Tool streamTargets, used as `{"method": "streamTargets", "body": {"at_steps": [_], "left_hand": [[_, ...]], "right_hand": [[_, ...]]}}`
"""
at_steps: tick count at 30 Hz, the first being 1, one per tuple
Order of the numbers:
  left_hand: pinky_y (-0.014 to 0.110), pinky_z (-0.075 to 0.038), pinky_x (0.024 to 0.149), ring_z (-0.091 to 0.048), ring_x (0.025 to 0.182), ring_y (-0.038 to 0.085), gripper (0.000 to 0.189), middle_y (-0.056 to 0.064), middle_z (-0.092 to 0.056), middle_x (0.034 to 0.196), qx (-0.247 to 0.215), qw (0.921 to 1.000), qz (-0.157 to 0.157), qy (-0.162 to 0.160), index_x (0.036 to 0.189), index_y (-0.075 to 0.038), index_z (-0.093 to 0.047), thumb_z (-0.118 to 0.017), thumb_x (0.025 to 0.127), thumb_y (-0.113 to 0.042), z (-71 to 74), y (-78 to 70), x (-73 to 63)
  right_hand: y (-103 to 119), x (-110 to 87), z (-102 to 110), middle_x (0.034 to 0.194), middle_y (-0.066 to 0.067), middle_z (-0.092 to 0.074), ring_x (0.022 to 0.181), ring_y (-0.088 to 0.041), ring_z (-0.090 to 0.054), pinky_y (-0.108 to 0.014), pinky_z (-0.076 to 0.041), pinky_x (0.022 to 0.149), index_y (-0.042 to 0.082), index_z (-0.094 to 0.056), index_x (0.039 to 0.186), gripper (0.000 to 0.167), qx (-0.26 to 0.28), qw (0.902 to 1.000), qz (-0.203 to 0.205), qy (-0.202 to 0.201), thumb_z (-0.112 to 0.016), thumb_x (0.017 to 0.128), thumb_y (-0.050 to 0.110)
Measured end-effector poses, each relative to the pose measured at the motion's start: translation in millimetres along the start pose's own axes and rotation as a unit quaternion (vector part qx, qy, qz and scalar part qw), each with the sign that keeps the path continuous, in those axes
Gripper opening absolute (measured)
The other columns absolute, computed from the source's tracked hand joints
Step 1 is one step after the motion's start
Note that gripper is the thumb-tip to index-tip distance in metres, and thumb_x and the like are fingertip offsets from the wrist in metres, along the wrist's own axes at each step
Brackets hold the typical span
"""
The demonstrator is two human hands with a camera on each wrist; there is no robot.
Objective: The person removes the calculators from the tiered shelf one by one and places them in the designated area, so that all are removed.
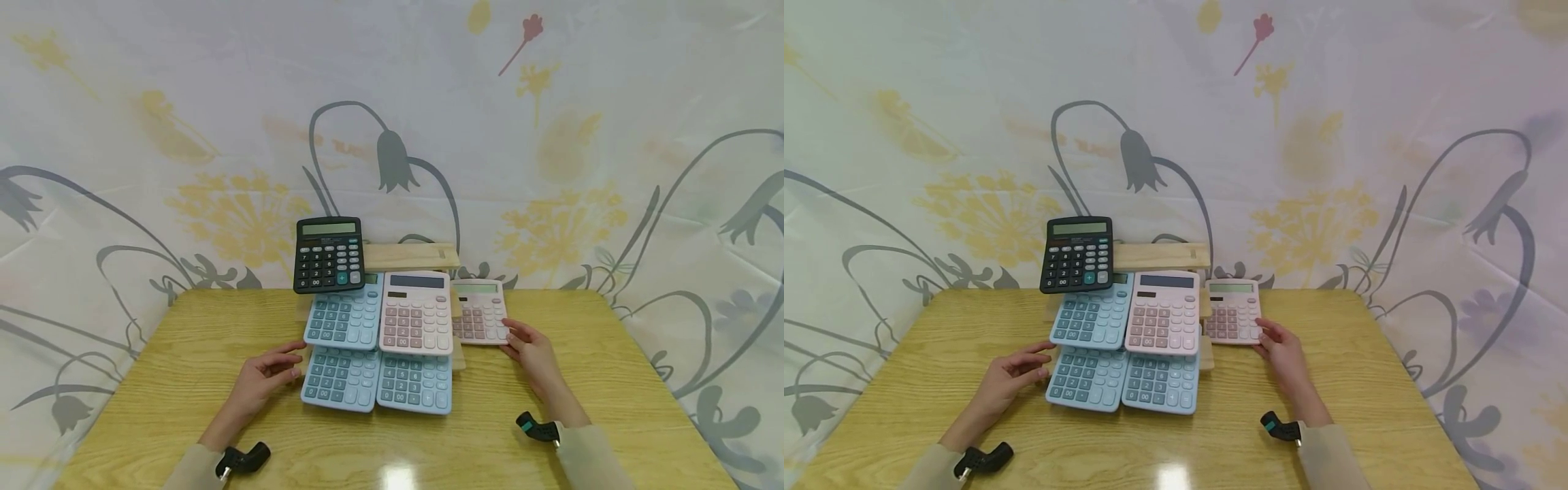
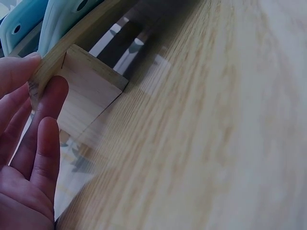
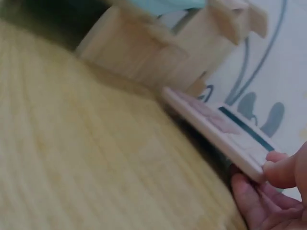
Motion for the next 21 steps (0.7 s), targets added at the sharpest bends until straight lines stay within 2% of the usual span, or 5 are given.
{"method": "streamTargets", "body": {"at_steps": [8,12,15,18,21], "left_hand": [[0.023,-0.054,0.075,-0.063,0.107,0.005,0.021,0.003,-0.063,0.132,0.017,0.9997,0.019,-0.006,0.109,0.009,-0.070,-0.071,0.090,0.000,-1.1,-0.6,1.2],[0.022,-0.054,0.073,-0.064,0.106,0.006,0.022,0.001,-0.064,0.130,0.009,0.9998,0.014,-0.008,0.109,0.011,-0.069,-0.071,0.090,0.002,-1.3,-1.0,1.6],[0.022,-0.054,0.072,-0.064,0.105,0.006,0.021,-0.003,-0.064,0.129,0.006,0.9999,0.009,-0.009,0.108,0.012,-0.068,-0.071,0.089,0.003,-0.6,-1.2,1.4],[0.022,-0.054,0.073,-0.063,0.107,0.005,0.020,-0.005,-0.064,0.128,0.013,0.9998,0.009,-0.011,0.108,0.011,-0.069,-0.071,0.089,0.003,-0.1,-0.2,1.1],[0.023,-0.054,0.073,-0.063,0.107,0.006,0.020,-0.003,-0.064,0.129,0.015,0.9997,0.012,-0.014,0.107,0.010,-0.070,-0.072,0.089,0.002,-0.5,1.4,0.7]], "right_hand": [[-0.4,-3.4,-5.4,0.143,-0.025,-0.046,0.122,-0.024,-0.048,-0.014,-0.048,0.085,-0.006,-0.047,0.142,0.038,-0.070,0.9960,0.035,-0.043,-0.042,0.104,-0.001],[-1.4,-6.3,-5.6,0.141,-0.022,-0.052,0.122,-0.025,-0.051,-0.009,-0.044,0.080,-0.003,-0.055,0.137,0.035,-0.133,0.9861,0.056,-0.082,-0.045,0.103,0.002],[-2.1,-8.3,-6.2,0.141,-0.020,-0.054,0.123,-0.025,-0.052,-0.007,-0.040,0.079,-0.001,-0.057,0.136,0.035,-0.156,0.9805,0.067,-0.099,-0.046,0.103,0.003],[-2.0,-9.7,-6.4,0.141,-0.019,-0.053,0.126,-0.026,-0.050,-0.011,-0.038,0.083,0.000,-0.060,0.133,0.034,-0.170,0.9758,0.078,-0.114,-0.047,0.102,0.003],[-1.0,-10.2,-6.7,0.139,-0.018,-0.054,0.128,-0.027,-0.049,-0.022,-0.039,0.093,-0.001,-0.063,0.128,0.031,-0.177,0.9718,0.092,-0.125,-0.048,0.100,0.000]]}}
Point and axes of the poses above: each hand's wrist, its own x-axis towards the middle knuckle, its own z-axis out of the back of the hand, y = z × x, the point moved 4 cm from there along x, towards the middle knuckle
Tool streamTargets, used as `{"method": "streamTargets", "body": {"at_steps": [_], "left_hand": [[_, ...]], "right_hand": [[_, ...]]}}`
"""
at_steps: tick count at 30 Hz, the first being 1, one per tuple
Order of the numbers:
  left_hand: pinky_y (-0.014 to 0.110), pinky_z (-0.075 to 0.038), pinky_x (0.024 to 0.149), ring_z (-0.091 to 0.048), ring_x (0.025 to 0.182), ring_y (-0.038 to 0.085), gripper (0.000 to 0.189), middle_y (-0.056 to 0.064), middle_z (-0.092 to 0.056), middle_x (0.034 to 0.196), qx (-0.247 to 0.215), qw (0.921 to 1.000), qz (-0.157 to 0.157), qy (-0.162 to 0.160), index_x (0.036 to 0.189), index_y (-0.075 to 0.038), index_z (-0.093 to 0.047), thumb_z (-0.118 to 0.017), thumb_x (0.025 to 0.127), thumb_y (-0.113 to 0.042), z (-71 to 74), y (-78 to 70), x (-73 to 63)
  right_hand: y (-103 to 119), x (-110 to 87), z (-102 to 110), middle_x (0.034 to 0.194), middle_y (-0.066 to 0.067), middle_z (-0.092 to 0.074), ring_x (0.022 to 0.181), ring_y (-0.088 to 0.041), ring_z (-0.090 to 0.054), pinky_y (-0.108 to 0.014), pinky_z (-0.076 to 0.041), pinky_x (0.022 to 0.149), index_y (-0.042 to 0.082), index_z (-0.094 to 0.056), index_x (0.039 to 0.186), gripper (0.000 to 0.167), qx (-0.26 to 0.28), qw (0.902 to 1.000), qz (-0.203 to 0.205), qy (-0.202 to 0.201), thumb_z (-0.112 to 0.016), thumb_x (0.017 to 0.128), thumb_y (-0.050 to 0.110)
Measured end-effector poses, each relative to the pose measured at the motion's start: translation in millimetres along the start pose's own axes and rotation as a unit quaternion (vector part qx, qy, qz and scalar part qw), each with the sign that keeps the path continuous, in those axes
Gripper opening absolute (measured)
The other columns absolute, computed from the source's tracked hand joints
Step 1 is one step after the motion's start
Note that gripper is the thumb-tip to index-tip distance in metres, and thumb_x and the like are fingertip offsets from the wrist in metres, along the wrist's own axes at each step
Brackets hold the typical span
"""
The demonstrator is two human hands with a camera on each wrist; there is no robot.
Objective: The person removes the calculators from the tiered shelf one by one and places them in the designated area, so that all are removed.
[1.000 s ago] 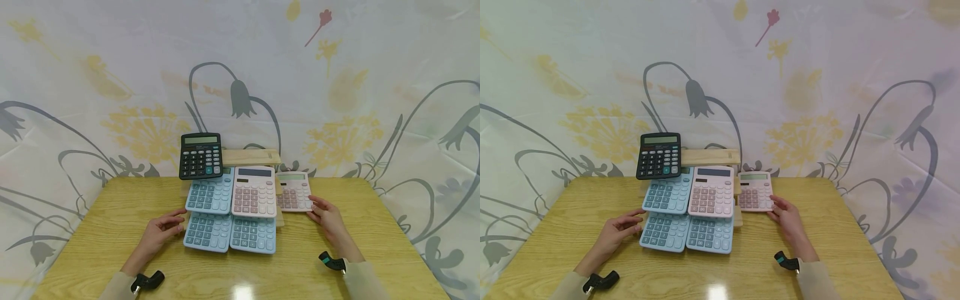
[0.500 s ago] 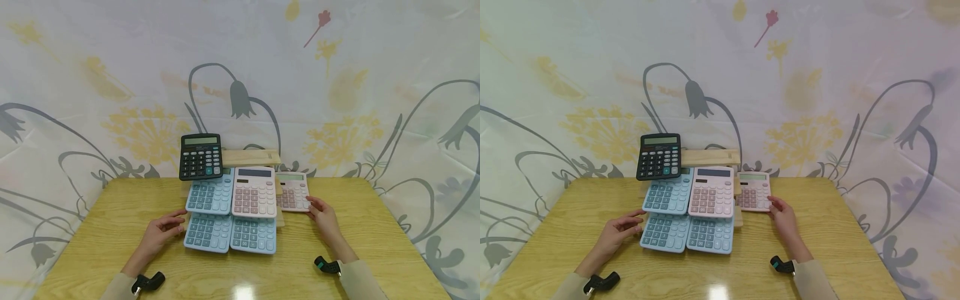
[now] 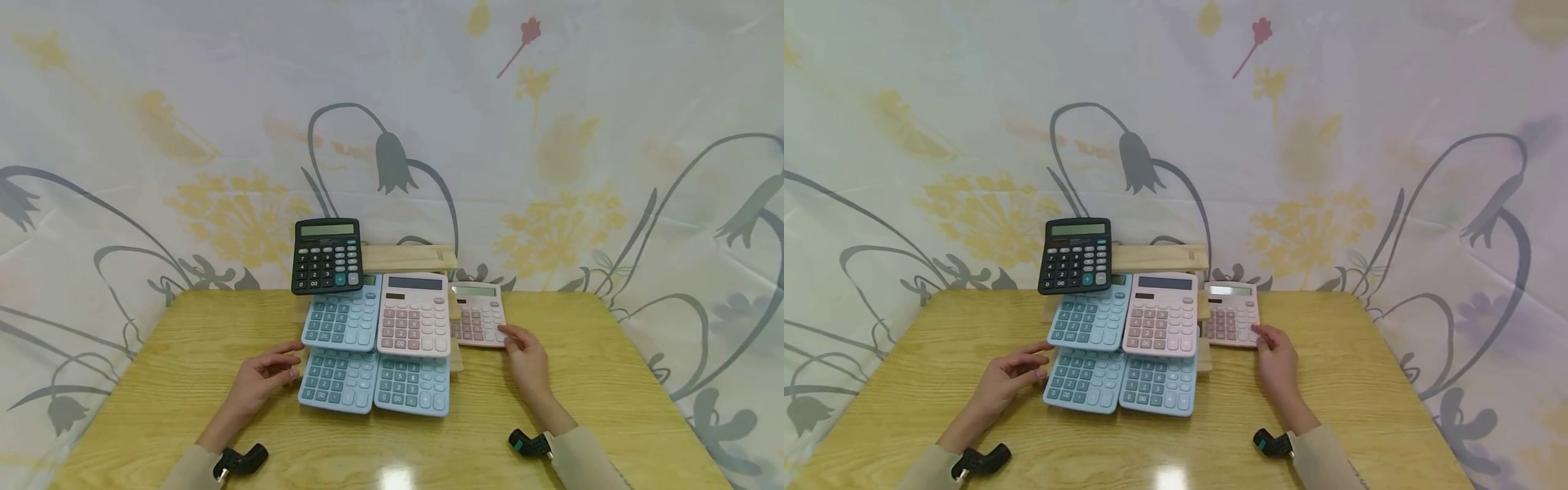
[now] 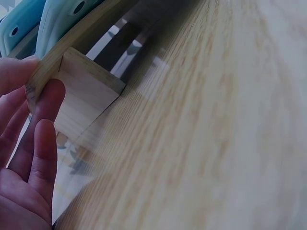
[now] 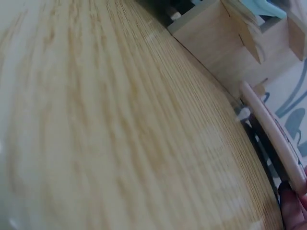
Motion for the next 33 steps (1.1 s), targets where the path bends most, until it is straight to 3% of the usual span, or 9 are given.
{"method": "streamTargets", "body": {"at_steps": [4,7,11,15,23,33], "left_hand": [[0.023,-0.054,0.072,-0.064,0.105,0.007,0.020,0.002,-0.064,0.129,-0.003,1.0000,0.004,-0.001,0.107,0.010,-0.069,-0.071,0.089,0.002,-0.6,1.0,-0.6],[0.023,-0.054,0.071,-0.063,0.105,0.007,0.019,0.003,-0.064,0.130,-0.007,1.0000,0.002,-0.001,0.106,0.011,-0.069,-0.071,0.089,0.003,-0.8,0.6,-0.8],[0.023,-0.054,0.071,-0.064,0.104,0.007,0.019,0.004,-0.064,0.129,-0.009,1.0000,-0.003,0.000,0.106,0.012,-0.068,-0.071,0.089,0.004,-0.9,0.1,-0.5],[0.023,-0.054,0.071,-0.064,0.104,0.007,0.019,0.007,-0.063,0.130,-0.007,1.0000,0.000,0.000,0.106,0.011,-0.069,-0.071,0.089,0.003,-1.1,0.2,-0.1],[0.023,-0.053,0.072,-0.064,0.103,0.007,0.018,0.008,-0.064,0.129,0.003,1.0000,0.004,-0.005,0.105,0.010,-0.070,-0.072,0.089,0.002,-1.7,-1.0,0.0],[0.023,-0.054,0.072,-0.063,0.104,0.007,0.018,0.002,-0.064,0.128,-0.003,1.0000,-0.002,-0.004,0.105,0.011,-0.069,-0.071,0.089,0.003,-1.8,-1.6,0.7]], "right_hand": [[2.1,-0.1,-1.4,0.135,-0.019,-0.055,0.129,-0.030,-0.047,-0.040,-0.038,0.101,-0.002,-0.064,0.125,0.031,0.000,0.9999,0.011,-0.002,-0.049,0.098,-0.003],[3.1,0.0,-2.6,0.135,-0.019,-0.053,0.130,-0.032,-0.046,-0.043,-0.038,0.103,-0.002,-0.062,0.129,0.034,-0.003,0.9999,0.009,0.006,-0.048,0.098,-0.002],[2.4,0.1,-4.3,0.132,-0.018,-0.055,0.125,-0.031,-0.052,-0.024,-0.042,0.093,-0.001,-0.063,0.128,0.034,-0.009,0.9999,0.005,0.005,-0.049,0.097,-0.001],[1.6,-0.3,-5.3,0.124,-0.017,-0.061,0.112,-0.027,-0.059,-0.010,-0.038,0.077,-0.001,-0.067,0.122,0.031,-0.024,0.9995,0.017,-0.014,-0.053,0.094,-0.002],[3.3,-1.2,-6.1,0.116,-0.017,-0.065,0.107,-0.027,-0.061,-0.011,-0.039,0.078,-0.003,-0.072,0.112,0.024,-0.051,0.9978,0.038,-0.019,-0.059,0.092,-0.001],[1.4,0.8,-10.0,0.115,-0.020,-0.060,0.101,-0.032,-0.066,-0.005,-0.041,0.075,-0.007,-0.068,0.115,0.025,-0.054,0.9969,0.057,0.001,-0.066,0.091,0.000]]}}
Point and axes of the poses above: each hand's wrist, its own x-axis towards the middle knuckle, its own z-axis out of the back of the hand, y = z × x, the point moved 4 cm from there along x, towards the middle knuckle
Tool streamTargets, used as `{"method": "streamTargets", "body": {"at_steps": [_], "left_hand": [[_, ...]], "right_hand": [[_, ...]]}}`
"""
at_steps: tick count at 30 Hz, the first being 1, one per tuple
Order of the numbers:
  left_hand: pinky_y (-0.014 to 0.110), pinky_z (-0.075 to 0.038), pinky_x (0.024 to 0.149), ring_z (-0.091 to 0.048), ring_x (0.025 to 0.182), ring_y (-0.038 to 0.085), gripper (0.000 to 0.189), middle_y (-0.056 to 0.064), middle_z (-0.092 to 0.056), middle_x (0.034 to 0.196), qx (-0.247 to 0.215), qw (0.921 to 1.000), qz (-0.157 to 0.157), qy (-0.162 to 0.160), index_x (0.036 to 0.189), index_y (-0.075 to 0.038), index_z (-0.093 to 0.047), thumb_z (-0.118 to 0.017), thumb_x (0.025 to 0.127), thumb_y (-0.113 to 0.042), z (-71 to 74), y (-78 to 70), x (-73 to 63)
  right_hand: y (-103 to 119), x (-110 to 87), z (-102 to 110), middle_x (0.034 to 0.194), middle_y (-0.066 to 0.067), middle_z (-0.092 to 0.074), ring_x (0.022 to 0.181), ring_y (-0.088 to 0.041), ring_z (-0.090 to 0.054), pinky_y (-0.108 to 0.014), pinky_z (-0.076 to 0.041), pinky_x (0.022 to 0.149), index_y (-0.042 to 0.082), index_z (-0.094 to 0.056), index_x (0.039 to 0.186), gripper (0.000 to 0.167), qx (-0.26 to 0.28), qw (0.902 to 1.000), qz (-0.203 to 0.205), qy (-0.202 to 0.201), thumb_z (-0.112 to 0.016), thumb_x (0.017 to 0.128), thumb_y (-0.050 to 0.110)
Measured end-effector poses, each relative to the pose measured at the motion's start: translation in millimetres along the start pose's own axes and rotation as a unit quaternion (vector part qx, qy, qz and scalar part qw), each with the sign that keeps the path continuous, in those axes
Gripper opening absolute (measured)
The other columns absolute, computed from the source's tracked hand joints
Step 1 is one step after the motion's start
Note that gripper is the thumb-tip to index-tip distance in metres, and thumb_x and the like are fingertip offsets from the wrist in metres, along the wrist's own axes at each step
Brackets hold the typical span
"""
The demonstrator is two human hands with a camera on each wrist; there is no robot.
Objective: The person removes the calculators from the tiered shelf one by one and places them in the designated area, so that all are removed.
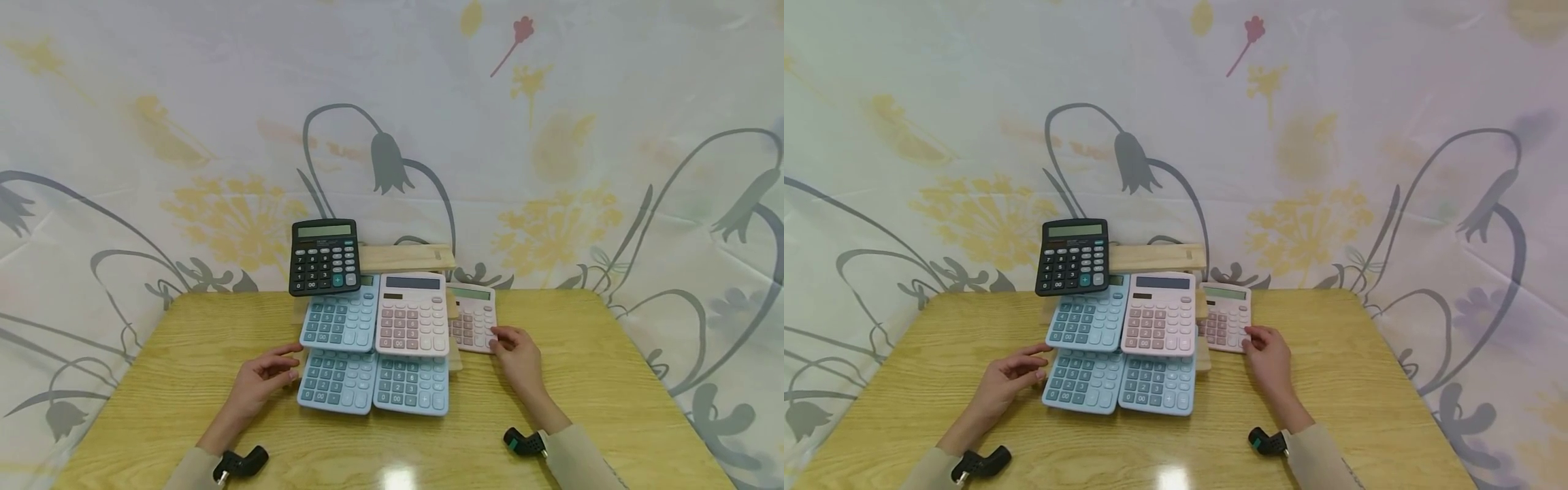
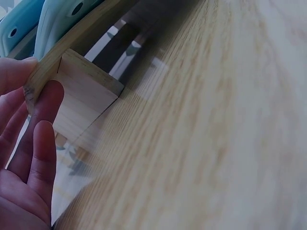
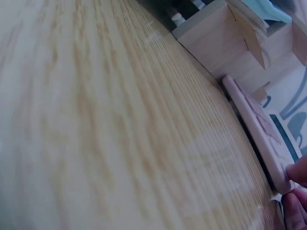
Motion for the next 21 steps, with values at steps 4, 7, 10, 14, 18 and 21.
{"method": "streamTargets", "body": {"at_steps": [4,7,10,14,18,21], "left_hand": [[0.023,-0.054,0.071,-0.064,0.104,0.007,0.017,0.002,-0.065,0.127,0.000,1.0000,-0.002,-0.002,0.105,0.011,-0.069,-0.071,0.089,0.004,0.3,0.8,0.0],[0.023,-0.054,0.072,-0.064,0.104,0.007,0.017,0.004,-0.065,0.128,0.006,1.0000,-0.003,-0.004,0.104,0.010,-0.070,-0.071,0.089,0.003,0.6,0.5,0.2],[0.022,-0.054,0.072,-0.063,0.104,0.006,0.017,0.005,-0.065,0.128,0.009,0.9999,-0.003,-0.005,0.104,0.009,-0.070,-0.071,0.089,0.003,0.6,-0.1,0.3],[0.022,-0.054,0.072,-0.064,0.103,0.007,0.017,0.004,-0.065,0.127,0.005,1.0000,-0.004,-0.004,0.104,0.011,-0.070,-0.071,0.088,0.004,0.2,-0.6,0.0],[0.022,-0.053,0.071,-0.064,0.103,0.007,0.017,0.003,-0.065,0.127,0.002,1.0000,-0.005,-0.002,0.104,0.011,-0.069,-0.071,0.089,0.004,-0.3,-0.3,-0.2],[0.022,-0.053,0.071,-0.064,0.104,0.006,0.017,0.004,-0.065,0.127,0.003,1.0000,-0.006,-0.001,0.104,0.011,-0.069,-0.071,0.089,0.004,0.0,0.1,-0.1]], "right_hand": [[0.6,0.9,-0.3,0.117,-0.020,-0.060,0.103,-0.032,-0.065,-0.004,-0.040,0.075,-0.008,-0.068,0.115,0.025,-0.003,1.0000,0.006,-0.002,-0.064,0.091,-0.002],[1.2,1.3,-0.2,0.119,-0.021,-0.060,0.106,-0.033,-0.064,-0.004,-0.039,0.076,-0.008,-0.068,0.115,0.024,-0.007,0.9999,0.012,-0.005,-0.063,0.092,-0.003],[1.6,1.6,0.1,0.120,-0.021,-0.061,0.108,-0.034,-0.063,-0.007,-0.042,0.079,-0.008,-0.069,0.114,0.024,-0.017,0.9996,0.023,-0.010,-0.062,0.092,-0.005],[1.5,1.2,0.5,0.119,-0.022,-0.061,0.107,-0.035,-0.063,-0.013,-0.047,0.082,-0.008,-0.069,0.113,0.023,-0.028,0.9987,0.037,-0.021,-0.062,0.091,-0.006],[0.0,0.9,0.6,0.118,-0.022,-0.062,0.107,-0.036,-0.064,-0.007,-0.044,0.079,-0.009,-0.069,0.112,0.023,-0.023,0.9987,0.038,-0.027,-0.062,0.091,-0.007],[-0.7,1.3,0.1,0.119,-0.023,-0.061,0.108,-0.036,-0.063,-0.003,-0.039,0.077,-0.009,-0.069,0.113,0.023,-0.020,0.9990,0.032,-0.025,-0.062,0.091,-0.006]]}}
Point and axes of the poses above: each hand's wrist, its own x-axis towards the middle knuckle, its own z-axis out of the back of the hand, y = z × x, the point moved 4 cm from there along x, towards the middle knuckle
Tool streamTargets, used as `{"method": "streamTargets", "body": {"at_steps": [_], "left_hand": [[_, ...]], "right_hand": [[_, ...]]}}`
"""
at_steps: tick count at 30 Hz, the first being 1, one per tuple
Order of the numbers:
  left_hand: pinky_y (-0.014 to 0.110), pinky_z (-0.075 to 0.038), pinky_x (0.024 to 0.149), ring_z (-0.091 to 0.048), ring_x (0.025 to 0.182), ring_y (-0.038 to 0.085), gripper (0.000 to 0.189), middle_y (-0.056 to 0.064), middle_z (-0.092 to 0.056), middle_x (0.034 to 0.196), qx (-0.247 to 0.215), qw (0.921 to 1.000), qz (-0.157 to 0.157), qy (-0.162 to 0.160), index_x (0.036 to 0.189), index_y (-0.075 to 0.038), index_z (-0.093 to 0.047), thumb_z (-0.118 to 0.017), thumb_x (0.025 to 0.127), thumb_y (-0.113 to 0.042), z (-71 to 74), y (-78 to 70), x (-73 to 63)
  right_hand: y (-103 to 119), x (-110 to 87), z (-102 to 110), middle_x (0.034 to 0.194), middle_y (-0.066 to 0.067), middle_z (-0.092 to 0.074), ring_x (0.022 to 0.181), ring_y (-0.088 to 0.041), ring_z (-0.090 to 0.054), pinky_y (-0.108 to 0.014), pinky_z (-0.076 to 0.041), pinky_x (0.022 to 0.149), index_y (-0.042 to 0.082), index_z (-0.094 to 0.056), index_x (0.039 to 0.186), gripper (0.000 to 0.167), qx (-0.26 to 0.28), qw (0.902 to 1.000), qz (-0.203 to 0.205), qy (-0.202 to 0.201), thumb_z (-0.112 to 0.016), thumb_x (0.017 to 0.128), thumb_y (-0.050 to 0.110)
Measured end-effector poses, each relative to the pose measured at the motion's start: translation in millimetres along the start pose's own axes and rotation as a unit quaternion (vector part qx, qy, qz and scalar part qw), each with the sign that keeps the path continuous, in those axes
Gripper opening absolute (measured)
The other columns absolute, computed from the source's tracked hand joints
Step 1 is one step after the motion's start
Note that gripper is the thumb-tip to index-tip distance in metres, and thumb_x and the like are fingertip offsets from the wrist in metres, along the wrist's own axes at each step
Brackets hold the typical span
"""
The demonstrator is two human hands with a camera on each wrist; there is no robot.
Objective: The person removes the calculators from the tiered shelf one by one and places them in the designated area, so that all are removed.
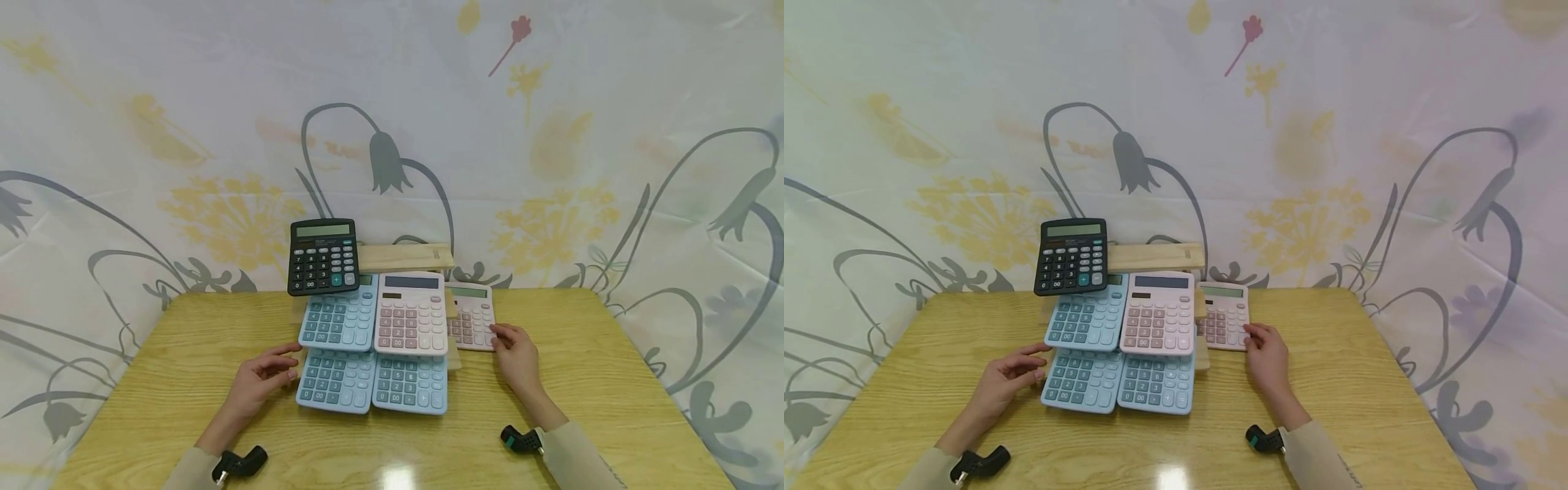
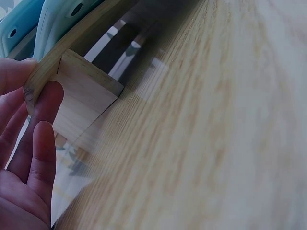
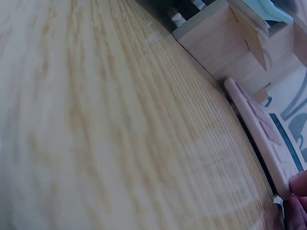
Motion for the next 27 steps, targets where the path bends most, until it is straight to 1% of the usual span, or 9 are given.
{"method": "streamTargets", "body": {"at_steps": [5,7,9,12,14,16,20,23,27], "left_hand": [[0.022,-0.053,0.072,-0.063,0.106,0.006,0.017,0.009,-0.064,0.128,0.005,1.0000,0.001,-0.001,0.104,0.010,-0.070,-0.071,0.089,0.003,0.3,0.6,-0.4],[0.022,-0.053,0.072,-0.062,0.108,0.006,0.017,0.009,-0.064,0.129,0.007,1.0000,0.003,-0.002,0.104,0.009,-0.070,-0.071,0.089,0.003,0.1,1.0,-0.4],[0.022,-0.054,0.071,-0.063,0.107,0.007,0.016,0.006,-0.065,0.128,0.005,1.0000,0.006,-0.005,0.104,0.008,-0.071,-0.071,0.089,0.002,-0.1,1.6,-0.6],[0.023,-0.054,0.069,-0.064,0.103,0.007,0.015,0.001,-0.066,0.127,-0.001,1.0000,0.001,-0.004,0.103,0.009,-0.071,-0.071,0.089,0.004,-1.1,1.9,-1.2],[0.023,-0.054,0.068,-0.065,0.102,0.007,0.016,-0.003,-0.066,0.126,-0.007,1.0000,-0.005,0.000,0.103,0.011,-0.070,-0.070,0.089,0.004,-2.1,1.6,-1.3],[0.022,-0.053,0.069,-0.065,0.102,0.007,0.017,-0.006,-0.065,0.126,-0.009,0.9999,-0.011,0.006,0.104,0.013,-0.069,-0.069,0.089,0.005,-3.1,1.6,-1.3],[0.022,-0.053,0.070,-0.064,0.104,0.006,0.018,-0.009,-0.065,0.125,-0.010,0.9999,-0.010,0.007,0.105,0.013,-0.069,-0.069,0.090,0.004,-3.5,1.9,-0.7],[0.022,-0.053,0.071,-0.063,0.107,0.005,0.017,-0.003,-0.065,0.127,0.001,1.0000,-0.007,0.003,0.105,0.010,-0.070,-0.070,0.090,0.003,-2.1,0.3,-0.8],[0.022,-0.053,0.073,-0.062,0.110,0.006,0.016,0.005,-0.065,0.128,0.008,1.0000,-0.002,-0.003,0.104,0.009,-0.071,-0.071,0.089,0.002,-0.6,-2.3,-1.4]], "right_hand": [[1.0,-0.1,-0.2,0.121,-0.022,-0.060,0.111,-0.034,-0.062,-0.002,-0.037,0.077,-0.009,-0.068,0.116,0.024,0.006,0.9998,-0.018,0.011,-0.061,0.093,-0.005],[2.7,-0.2,1.0,0.121,-0.022,-0.061,0.110,-0.034,-0.062,-0.004,-0.040,0.077,-0.009,-0.067,0.117,0.025,0.008,0.9996,-0.024,0.012,-0.060,0.093,-0.004],[5.0,-0.6,2.8,0.119,-0.022,-0.062,0.109,-0.035,-0.062,-0.009,-0.043,0.079,-0.008,-0.067,0.117,0.025,0.010,0.9994,-0.029,0.013,-0.060,0.094,-0.003],[8.0,-1.5,5.8,0.120,-0.023,-0.063,0.109,-0.035,-0.062,-0.017,-0.046,0.081,-0.007,-0.067,0.119,0.026,0.015,0.9987,-0.046,0.018,-0.059,0.095,-0.002],[9.6,-1.2,7.7,0.122,-0.023,-0.063,0.112,-0.034,-0.060,-0.019,-0.046,0.081,-0.006,-0.066,0.121,0.028,0.022,0.9974,-0.063,0.026,-0.057,0.096,-0.001],[11.2,0.0,9.4,0.125,-0.025,-0.062,0.115,-0.034,-0.058,-0.018,-0.044,0.080,-0.006,-0.064,0.124,0.030,0.032,0.9957,-0.081,0.031,-0.055,0.096,-0.001],[13.6,3.8,11.9,0.129,-0.025,-0.060,0.119,-0.032,-0.055,-0.012,-0.044,0.077,-0.005,-0.060,0.131,0.033,0.076,0.9891,-0.118,0.045,-0.052,0.099,0.001],[15.1,7.3,11.6,0.132,-0.024,-0.058,0.121,-0.029,-0.054,-0.011,-0.045,0.079,-0.004,-0.057,0.135,0.034,0.117,0.9825,-0.131,0.062,-0.052,0.102,0.005],[22.0,12.4,10.5,0.135,-0.024,-0.057,0.115,-0.017,-0.058,-0.013,-0.047,0.085,-0.006,-0.055,0.136,0.035,0.169,0.9743,-0.128,0.075,-0.051,0.103,0.005]]}}
Point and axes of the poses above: each hand's wrist, its own x-axis towards the middle knuckle, its own z-axis out of the back of the hand, y = z × x, the point moved 4 cm from there along x, towards the middle knuckle
